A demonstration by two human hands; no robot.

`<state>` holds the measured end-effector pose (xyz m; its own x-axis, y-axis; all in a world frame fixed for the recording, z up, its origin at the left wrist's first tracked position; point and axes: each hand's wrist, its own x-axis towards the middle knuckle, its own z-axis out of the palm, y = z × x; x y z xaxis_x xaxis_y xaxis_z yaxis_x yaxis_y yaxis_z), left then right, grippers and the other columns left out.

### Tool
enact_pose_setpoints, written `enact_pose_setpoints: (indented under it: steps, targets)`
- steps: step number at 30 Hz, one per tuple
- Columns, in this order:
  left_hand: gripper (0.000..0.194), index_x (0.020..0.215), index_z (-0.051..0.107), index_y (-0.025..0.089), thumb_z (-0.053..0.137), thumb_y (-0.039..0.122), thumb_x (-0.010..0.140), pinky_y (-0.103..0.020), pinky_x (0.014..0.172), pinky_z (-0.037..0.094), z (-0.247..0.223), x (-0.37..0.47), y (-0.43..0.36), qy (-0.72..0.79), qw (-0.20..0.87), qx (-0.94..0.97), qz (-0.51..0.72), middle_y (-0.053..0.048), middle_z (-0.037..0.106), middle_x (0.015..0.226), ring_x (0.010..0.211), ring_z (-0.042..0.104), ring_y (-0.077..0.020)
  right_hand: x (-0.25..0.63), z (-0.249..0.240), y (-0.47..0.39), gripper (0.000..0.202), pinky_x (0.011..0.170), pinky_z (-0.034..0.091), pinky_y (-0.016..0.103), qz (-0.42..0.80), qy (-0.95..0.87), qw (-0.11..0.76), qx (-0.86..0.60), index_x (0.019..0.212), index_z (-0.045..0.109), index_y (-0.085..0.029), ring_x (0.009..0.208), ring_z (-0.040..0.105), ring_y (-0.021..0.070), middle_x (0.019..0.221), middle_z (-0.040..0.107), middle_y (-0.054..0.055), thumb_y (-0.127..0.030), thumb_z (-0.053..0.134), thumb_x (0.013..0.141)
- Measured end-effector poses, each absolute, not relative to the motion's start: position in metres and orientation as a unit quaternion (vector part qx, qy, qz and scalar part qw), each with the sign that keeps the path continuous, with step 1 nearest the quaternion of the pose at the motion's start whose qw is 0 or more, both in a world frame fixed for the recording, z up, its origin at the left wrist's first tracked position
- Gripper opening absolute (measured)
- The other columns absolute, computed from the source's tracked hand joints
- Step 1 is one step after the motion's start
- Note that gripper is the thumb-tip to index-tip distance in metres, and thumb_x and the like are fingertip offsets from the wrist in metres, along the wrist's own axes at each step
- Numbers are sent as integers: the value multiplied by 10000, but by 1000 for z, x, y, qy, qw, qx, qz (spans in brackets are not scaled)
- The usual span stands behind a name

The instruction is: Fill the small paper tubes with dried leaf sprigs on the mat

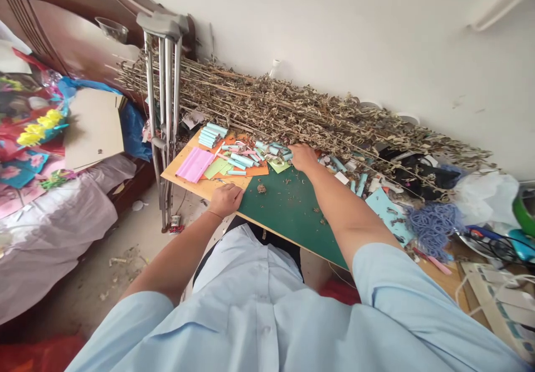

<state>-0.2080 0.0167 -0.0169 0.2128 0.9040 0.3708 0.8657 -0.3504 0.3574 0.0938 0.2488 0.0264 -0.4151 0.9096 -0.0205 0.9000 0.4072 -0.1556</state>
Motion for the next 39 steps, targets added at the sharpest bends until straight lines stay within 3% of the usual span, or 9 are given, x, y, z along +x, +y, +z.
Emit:
enact_pose_setpoints:
  steps: [5,9,17,23,32,39]
  targets:
    - [405,790,688,185,443,339,1073,-355,711,475,-15,-207,16,570,29,780,256,-102,662,774,742,618,-207,89,30,251,412,928,497,381,71,-809,26,-583,1333,737,-292,1061,678,310,1132,764,118,-264,589,949]
    - [404,795,688,188,439,341,1073,-357,711,482,-15,-206,16,570,29,780,256,-103,659,772,747,620,-208,82,36,255,411,928,505,411,72,-815,-12,-575,1351,730,-296,1137,679,339,1192,772,130,-290,588,965]
    - [376,801,672,188,448,327,1069,-342,702,463,-13,-207,16,564,31,781,266,-92,656,779,733,605,-195,57,47,264,556,931,528,386,105,-796,-76,-591,1423,679,-328,1160,692,323,1362,721,105,-258,704,871]
    - [372,789,661,188,453,319,1068,-333,693,451,-15,-207,16,565,9,782,263,-81,663,778,728,606,-186,51,52,257,517,900,542,383,112,-787,-71,-603,1367,667,-345,1127,688,314,1307,714,101,-213,651,868]
    - [364,806,668,183,454,319,1068,-336,698,451,-16,-207,16,564,4,784,258,-85,668,789,736,611,-189,55,44,258,491,974,506,393,117,-814,-85,-562,1350,643,-258,1259,580,341,1342,657,159,-180,650,865]
    - [403,779,666,181,439,339,1073,-329,695,444,-14,-206,17,576,15,779,247,-92,657,784,738,600,-191,63,46,263,403,840,535,365,133,-829,-69,-539,1227,731,-253,989,667,282,1278,694,141,-155,661,843]
